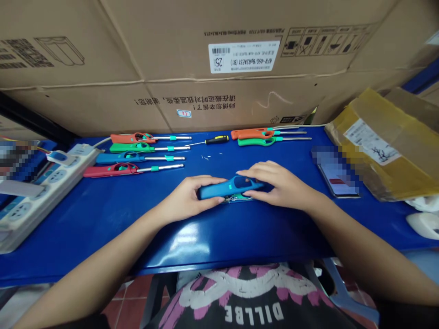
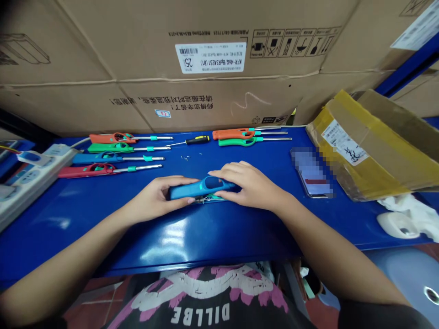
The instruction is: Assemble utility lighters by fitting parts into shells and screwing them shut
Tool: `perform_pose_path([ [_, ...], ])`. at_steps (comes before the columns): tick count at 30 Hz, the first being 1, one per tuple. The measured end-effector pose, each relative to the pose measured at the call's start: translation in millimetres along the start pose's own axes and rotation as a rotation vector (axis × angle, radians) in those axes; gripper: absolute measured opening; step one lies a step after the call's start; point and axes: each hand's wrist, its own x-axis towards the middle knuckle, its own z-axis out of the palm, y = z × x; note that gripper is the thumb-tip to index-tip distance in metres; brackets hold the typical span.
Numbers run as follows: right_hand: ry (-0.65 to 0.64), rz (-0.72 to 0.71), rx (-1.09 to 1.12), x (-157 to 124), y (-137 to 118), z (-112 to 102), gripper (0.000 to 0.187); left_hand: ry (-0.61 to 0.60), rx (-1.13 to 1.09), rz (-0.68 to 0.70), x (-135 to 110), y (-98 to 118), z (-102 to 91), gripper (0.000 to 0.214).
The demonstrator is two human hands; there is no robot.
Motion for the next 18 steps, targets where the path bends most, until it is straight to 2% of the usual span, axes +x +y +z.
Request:
perform_pose_path([
  [3,-0.054,0.014,0.070,1,-4,2,0.033,0.005,0.093,0.055,-2,5,6.4,0.038],
  [8,-0.095,0.063,0.101,2,-5,8,0.030,0.013,0.339,0.210,-3,5,7.8,0.034],
  [12,-0.113,0.074,0.119,3,-3,16,0.029,-0.014,0.456,0.204,-4,1,4.2,0.031],
  [18,-0.160,0.089,0.171,2,2,23,0.030,-0.087,0.517,0.168,-7,2,3.0,0.027],
])
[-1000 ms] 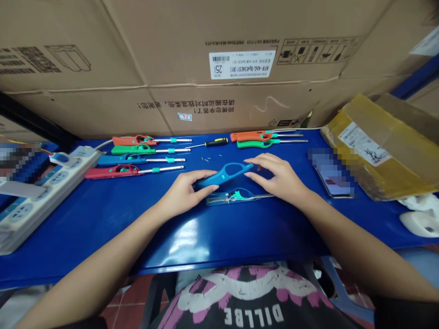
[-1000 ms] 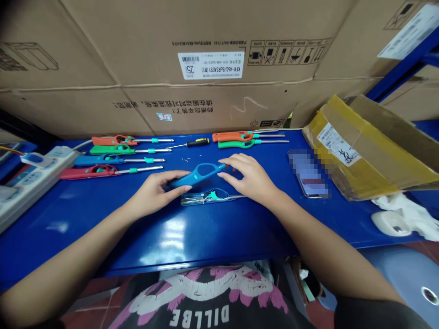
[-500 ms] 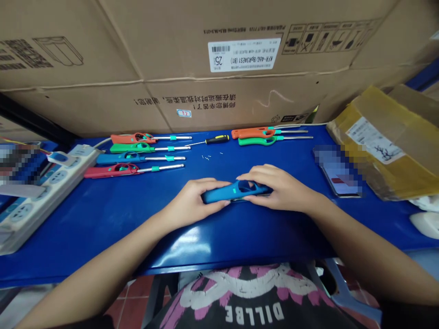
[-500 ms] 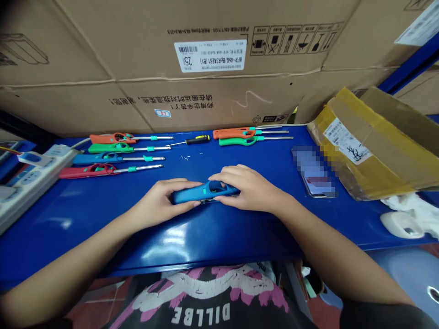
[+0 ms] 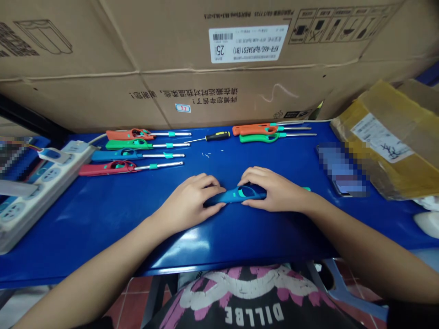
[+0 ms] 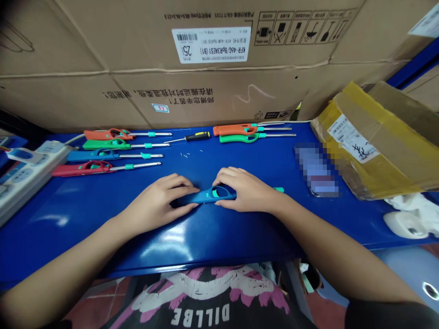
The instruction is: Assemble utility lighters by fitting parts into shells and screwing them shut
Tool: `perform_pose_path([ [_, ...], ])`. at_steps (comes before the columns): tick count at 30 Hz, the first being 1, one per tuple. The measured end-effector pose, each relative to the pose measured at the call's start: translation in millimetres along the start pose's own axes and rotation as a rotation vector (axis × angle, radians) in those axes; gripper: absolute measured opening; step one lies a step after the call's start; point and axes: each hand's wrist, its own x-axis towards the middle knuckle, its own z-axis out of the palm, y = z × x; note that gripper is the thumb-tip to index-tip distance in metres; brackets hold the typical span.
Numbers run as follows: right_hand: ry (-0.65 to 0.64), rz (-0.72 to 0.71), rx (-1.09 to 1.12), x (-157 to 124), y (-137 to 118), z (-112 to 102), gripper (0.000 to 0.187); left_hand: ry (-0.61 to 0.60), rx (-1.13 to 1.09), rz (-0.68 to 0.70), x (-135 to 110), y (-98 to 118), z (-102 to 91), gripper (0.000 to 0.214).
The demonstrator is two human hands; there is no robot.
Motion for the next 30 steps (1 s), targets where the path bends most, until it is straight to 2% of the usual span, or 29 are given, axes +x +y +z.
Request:
perform_pose_path([
  [9,-0.008,0.001,0.040,-0.1,0.3,0.1,0.031,-0.038,0.054,0.009,-1.3,1.2,-2.6,0.028],
  [16,-0.002,0.026,0.058,0.7,-1.6,1.8,0.030,-0.047,0.051,-0.036,-3.2,2.8,-3.9,0.026],
  [30,-0.058,0.042,0.034,0.3,-3.6,2.4,0.030,-0.072,0.053,-0.035,-4.3,4.4,-4.4,0.025],
])
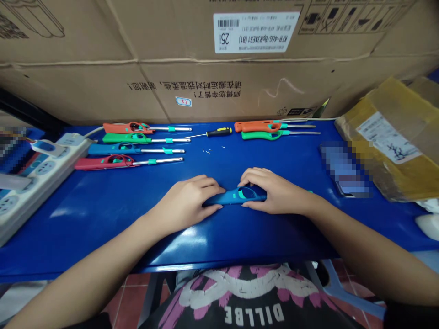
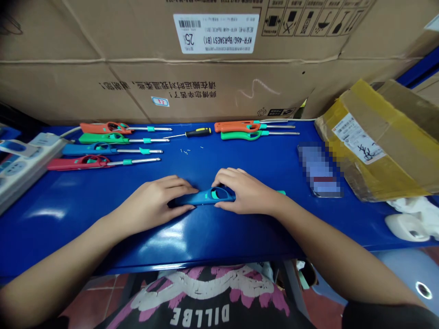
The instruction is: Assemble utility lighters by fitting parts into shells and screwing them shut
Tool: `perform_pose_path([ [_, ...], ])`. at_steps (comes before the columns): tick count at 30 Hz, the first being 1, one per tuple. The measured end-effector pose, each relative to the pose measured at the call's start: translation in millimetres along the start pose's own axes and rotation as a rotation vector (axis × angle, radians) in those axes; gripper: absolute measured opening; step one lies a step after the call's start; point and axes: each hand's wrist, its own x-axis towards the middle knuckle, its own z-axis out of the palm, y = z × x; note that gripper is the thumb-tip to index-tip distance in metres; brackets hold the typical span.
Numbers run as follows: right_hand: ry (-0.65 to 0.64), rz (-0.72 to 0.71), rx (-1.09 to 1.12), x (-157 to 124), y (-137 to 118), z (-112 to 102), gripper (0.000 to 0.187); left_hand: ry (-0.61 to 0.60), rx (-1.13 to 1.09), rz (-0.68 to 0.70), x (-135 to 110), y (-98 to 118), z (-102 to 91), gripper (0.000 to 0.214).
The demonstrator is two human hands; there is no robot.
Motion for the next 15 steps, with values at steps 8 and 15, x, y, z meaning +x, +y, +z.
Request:
perform_pose_path([
  [8,-0.013,0.052,0.005,-2.0,-1.1,-1.1,0.034,0.025,0.049,0.007,0.8,-1.2,5.6,0.027],
  [15,0.001,0.024,-0.064,-1.2,-2.0,-2.0,0.032,0.039,0.121,0.070,1.9,0.7,9.0,0.026],
])
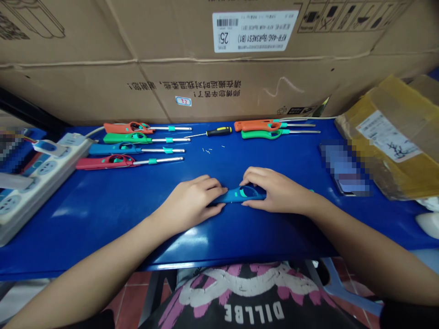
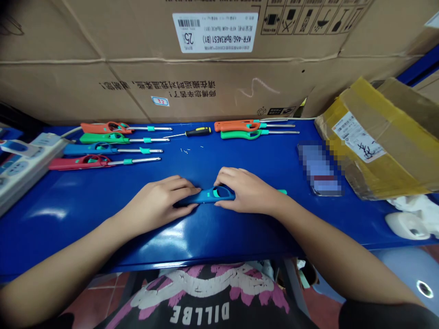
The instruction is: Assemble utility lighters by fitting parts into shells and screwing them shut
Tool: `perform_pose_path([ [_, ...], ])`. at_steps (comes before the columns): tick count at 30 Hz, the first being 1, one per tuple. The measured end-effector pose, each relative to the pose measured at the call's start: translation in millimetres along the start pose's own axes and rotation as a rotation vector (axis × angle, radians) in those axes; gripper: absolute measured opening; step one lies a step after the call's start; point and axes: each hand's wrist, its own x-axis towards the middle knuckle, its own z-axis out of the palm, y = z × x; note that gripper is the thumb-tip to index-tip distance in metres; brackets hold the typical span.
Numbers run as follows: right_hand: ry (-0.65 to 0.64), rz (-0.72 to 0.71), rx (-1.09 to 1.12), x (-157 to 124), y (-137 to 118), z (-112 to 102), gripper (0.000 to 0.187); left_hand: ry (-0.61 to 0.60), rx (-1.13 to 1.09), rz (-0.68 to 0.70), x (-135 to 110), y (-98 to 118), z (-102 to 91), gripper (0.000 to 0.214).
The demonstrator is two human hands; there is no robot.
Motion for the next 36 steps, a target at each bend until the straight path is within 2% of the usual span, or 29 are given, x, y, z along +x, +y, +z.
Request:
perform_pose_path([
  [5,-0.039,-0.029,-0.090,-2,3,-2,0.032,0.063,0.027,0.035,2,-4,6.4,0.032],
  [11,-0.015,-0.078,-0.207,-2,5,-3,0.032,0.146,-0.119,-0.010,4,-7,10.3,0.031],
  [19,0.195,-0.259,-0.338,2,3,1,0.027,0.213,-0.298,0.004,4,-3,18.4,0.025],
  [27,0.288,-0.211,-0.370,6,-4,15,0.018,0.287,-0.350,0.011,7,3,23.8,0.024],
  [32,0.271,-0.214,-0.256,6,6,6,0.020,0.291,-0.320,0.003,8,0,22.4,0.025],
  [36,0.275,-0.204,-0.253,2,16,-4,0.021,0.267,-0.264,0.061,8,-15,18.4,0.029],
])
